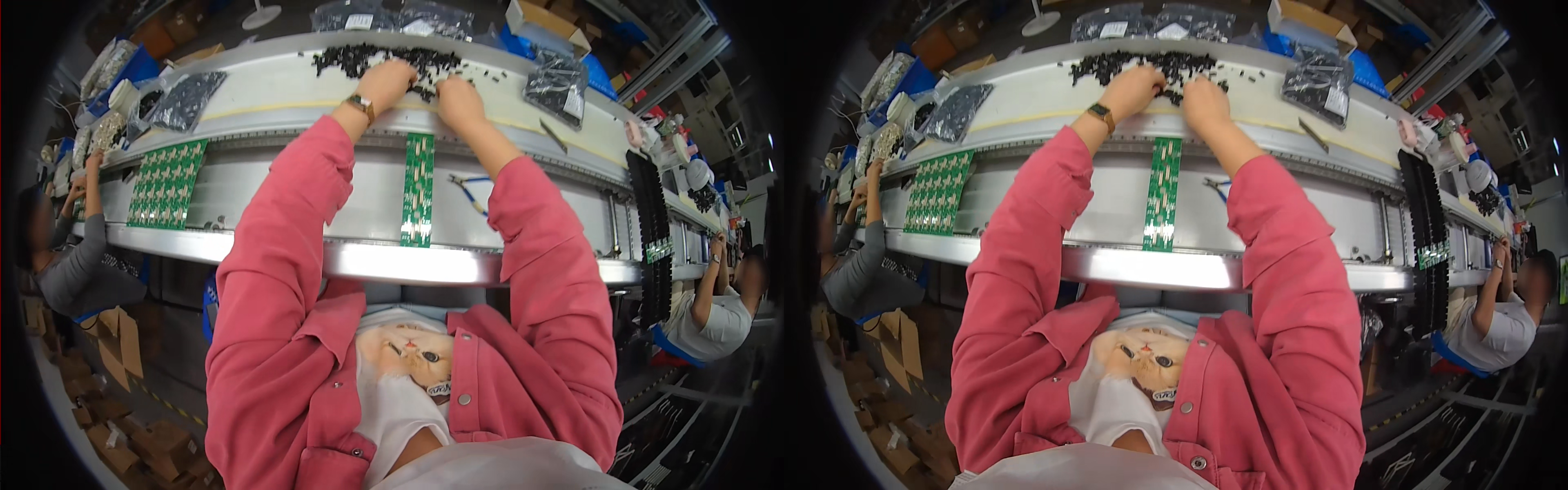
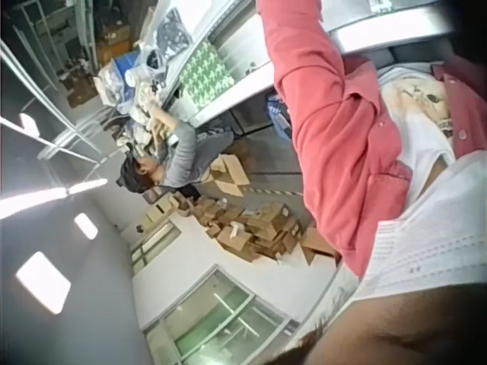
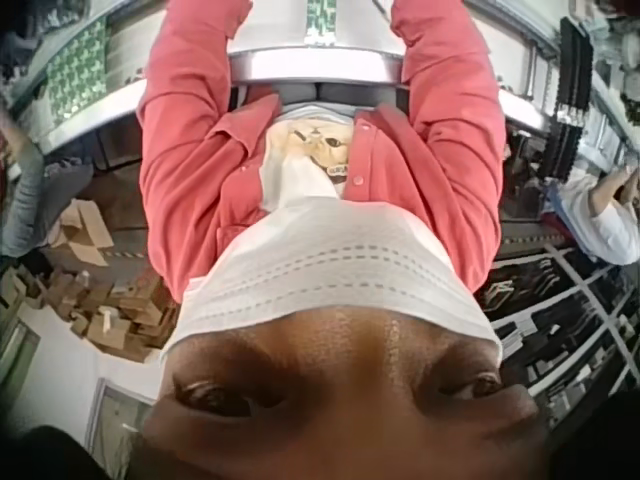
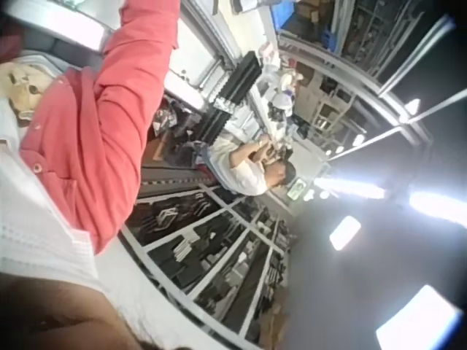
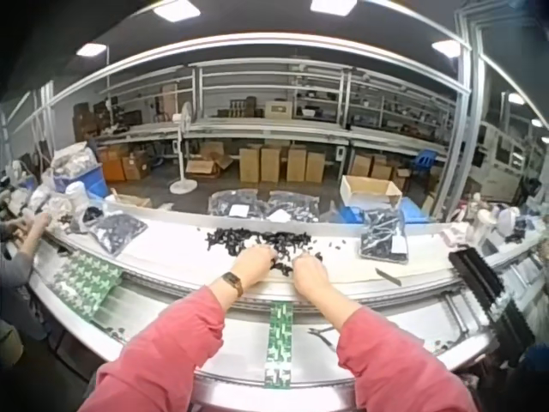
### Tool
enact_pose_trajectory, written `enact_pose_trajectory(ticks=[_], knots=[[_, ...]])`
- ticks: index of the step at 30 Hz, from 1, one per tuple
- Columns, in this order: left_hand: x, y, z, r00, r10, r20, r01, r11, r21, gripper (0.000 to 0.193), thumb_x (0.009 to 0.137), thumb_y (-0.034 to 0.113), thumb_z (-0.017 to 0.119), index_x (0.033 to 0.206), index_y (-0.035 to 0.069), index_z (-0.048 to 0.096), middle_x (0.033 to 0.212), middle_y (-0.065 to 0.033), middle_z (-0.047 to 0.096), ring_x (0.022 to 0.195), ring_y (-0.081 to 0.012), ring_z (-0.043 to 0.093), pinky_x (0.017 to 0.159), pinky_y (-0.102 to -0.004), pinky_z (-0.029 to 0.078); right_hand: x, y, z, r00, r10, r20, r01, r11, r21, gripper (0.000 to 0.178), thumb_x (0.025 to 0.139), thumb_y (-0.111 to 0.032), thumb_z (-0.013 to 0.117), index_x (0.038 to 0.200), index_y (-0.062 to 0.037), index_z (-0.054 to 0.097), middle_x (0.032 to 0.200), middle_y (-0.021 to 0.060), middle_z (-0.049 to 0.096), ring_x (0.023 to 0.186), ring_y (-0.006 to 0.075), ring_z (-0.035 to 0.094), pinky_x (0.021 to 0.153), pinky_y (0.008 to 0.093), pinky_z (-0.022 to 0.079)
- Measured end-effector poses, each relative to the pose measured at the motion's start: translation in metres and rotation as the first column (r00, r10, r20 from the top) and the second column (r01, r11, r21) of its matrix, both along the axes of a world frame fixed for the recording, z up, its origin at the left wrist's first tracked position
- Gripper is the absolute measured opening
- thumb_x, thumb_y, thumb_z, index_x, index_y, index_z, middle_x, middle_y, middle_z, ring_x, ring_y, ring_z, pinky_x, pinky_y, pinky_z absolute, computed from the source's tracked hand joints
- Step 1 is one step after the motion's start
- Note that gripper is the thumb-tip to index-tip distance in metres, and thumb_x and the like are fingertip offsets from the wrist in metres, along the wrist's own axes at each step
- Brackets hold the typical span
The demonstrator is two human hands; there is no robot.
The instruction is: Place small electronic components onto a printed circuit board on a production line.
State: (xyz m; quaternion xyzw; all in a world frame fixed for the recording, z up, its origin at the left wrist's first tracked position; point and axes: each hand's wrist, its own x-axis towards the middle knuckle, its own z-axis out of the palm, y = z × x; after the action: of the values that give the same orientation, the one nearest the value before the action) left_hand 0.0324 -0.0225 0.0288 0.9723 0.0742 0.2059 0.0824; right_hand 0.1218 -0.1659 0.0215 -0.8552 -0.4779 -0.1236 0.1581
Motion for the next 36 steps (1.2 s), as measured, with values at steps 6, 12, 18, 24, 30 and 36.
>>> enact_pose_trajectory(ticks=[6, 12, 18, 24, 30, 36], knots=[[0.000, -0.009, 0.008, 0.992, 0.075, 0.100, -0.068, 0.995, -0.076, 0.013, 0.078, 0.009, 0.053, 0.082, 0.005, 0.064, 0.081, -0.0132, 0.065, 0.073, -0.0329, 0.060, 0.065, -0.0389, 0.048, 0.002, 0.007, -0.001, 0.999, -0.040, -0.015, 0.040, 0.999, 0.025, 0.017, 0.077, -0.007, 0.049, 0.078, -0.0024, 0.065, 0.086, 0.0179, 0.060, 0.078, 0.0381, 0.058, 0.072, 0.0444, 0.048], [-0.027, -0.033, 0.037, 0.956, -0.106, 0.272, 0.145, 0.981, -0.127, 0.013, 0.075, 0.004, 0.056, 0.086, 0.004, 0.063, 0.084, -0.0115, 0.063, 0.071, -0.0316, 0.059, 0.065, -0.0371, 0.048, -0.011, -0.018, 0.020, 0.965, 0.215, -0.150, -0.177, 0.956, 0.235, 0.015, 0.075, -0.004, 0.053, 0.081, -0.0015, 0.066, 0.082, 0.0156, 0.060, 0.072, 0.0350, 0.057, 0.069, 0.0408, 0.049], [-0.153, -0.092, 0.094, 0.951, -0.294, 0.098, 0.309, 0.915, -0.259, 0.014, 0.076, -0.001, 0.059, 0.089, 0.004, 0.062, 0.088, -0.0074, 0.059, 0.070, -0.0247, 0.056, 0.067, -0.0332, 0.046, -0.091, -0.122, 0.084, 0.692, 0.336, -0.639, -0.141, 0.931, 0.337, 0.015, 0.079, 0.002, 0.054, 0.092, -0.0004, 0.063, 0.080, 0.0081, 0.060, 0.070, 0.0155, 0.059, 0.063, 0.0263, 0.048], [-0.221, -0.142, 0.087, 0.973, -0.229, 0.040, 0.229, 0.910, -0.347, 0.010, 0.077, 0.000, 0.057, 0.086, 0.003, 0.061, 0.086, -0.0058, 0.056, 0.076, -0.0227, 0.054, 0.071, -0.0304, 0.044, -0.128, -0.160, 0.033, 0.279, 0.539, -0.795, 0.234, 0.765, 0.600, 0.012, 0.081, 0.007, 0.055, 0.092, 0.0050, 0.060, 0.085, 0.0099, 0.061, 0.072, 0.0167, 0.060, 0.067, 0.0242, 0.049], [-0.204, -0.157, 0.042, 0.990, -0.008, 0.140, 0.098, 0.752, -0.652, 0.020, 0.075, -0.007, 0.059, 0.091, 0.003, 0.065, 0.090, -0.0044, 0.058, 0.073, -0.0163, 0.054, 0.065, -0.0240, 0.043, -0.149, -0.150, 0.019, 0.267, 0.422, -0.867, 0.294, 0.821, 0.490, 0.014, 0.080, 0.009, 0.054, 0.092, 0.0046, 0.060, 0.085, 0.0113, 0.062, 0.075, 0.0174, 0.062, 0.069, 0.0241, 0.051], [-0.206, -0.157, 0.007, 0.986, 0.084, 0.146, 0.030, 0.765, -0.644, 0.023, 0.074, -0.006, 0.060, 0.094, 0.003, 0.065, 0.088, -0.0050, 0.061, 0.072, -0.0150, 0.057, 0.064, -0.0232, 0.044, -0.162, -0.149, 0.017, 0.313, 0.288, -0.905, 0.268, 0.888, 0.375, 0.016, 0.079, 0.010, 0.052, 0.091, 0.0045, 0.060, 0.083, 0.0105, 0.062, 0.076, 0.0179, 0.063, 0.069, 0.0240, 0.051]])
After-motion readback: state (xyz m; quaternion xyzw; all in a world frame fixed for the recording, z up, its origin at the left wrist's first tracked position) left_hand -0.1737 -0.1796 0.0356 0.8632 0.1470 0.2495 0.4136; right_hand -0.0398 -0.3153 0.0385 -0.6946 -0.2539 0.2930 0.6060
